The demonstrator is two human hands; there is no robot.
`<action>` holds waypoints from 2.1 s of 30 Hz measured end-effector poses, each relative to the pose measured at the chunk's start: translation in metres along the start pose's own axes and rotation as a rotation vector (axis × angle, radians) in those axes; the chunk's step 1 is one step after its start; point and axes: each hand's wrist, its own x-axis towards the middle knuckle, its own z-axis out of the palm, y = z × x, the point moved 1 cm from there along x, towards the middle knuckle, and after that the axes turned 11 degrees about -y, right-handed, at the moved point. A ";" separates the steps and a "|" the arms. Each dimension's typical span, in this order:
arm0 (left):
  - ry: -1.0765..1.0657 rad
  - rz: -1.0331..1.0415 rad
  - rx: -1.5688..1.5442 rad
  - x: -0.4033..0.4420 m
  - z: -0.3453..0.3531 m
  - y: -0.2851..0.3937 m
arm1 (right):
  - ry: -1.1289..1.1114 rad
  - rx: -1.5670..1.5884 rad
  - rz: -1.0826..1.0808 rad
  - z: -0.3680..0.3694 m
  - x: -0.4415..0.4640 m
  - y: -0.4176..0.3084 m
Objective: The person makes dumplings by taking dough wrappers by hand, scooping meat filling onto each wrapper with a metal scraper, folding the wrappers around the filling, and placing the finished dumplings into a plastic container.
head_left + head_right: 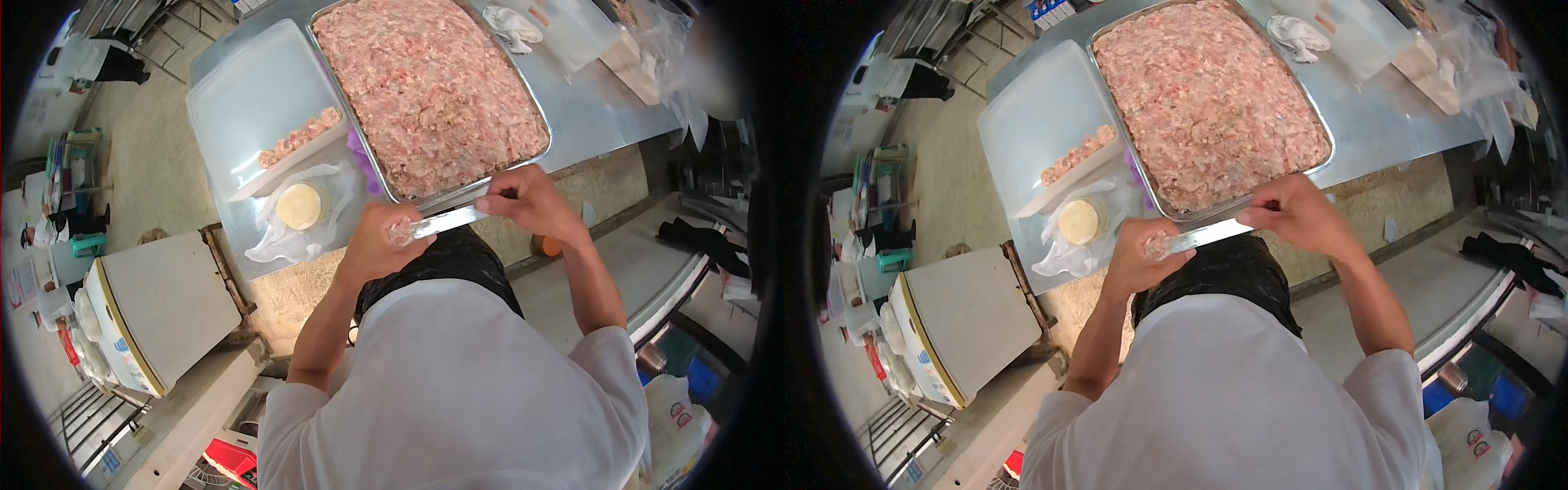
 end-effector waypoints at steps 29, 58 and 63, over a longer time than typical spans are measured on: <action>0.026 -0.135 -0.018 -0.006 0.005 -0.008 | 0.009 -0.020 -0.026 0.004 0.004 -0.018; -0.021 -0.228 -0.266 -0.041 -0.028 -0.036 | -0.008 -0.150 -0.105 0.035 0.045 0.011; 0.127 -0.256 -0.935 -0.079 -0.092 -0.062 | 0.097 -0.006 0.030 0.023 0.021 0.025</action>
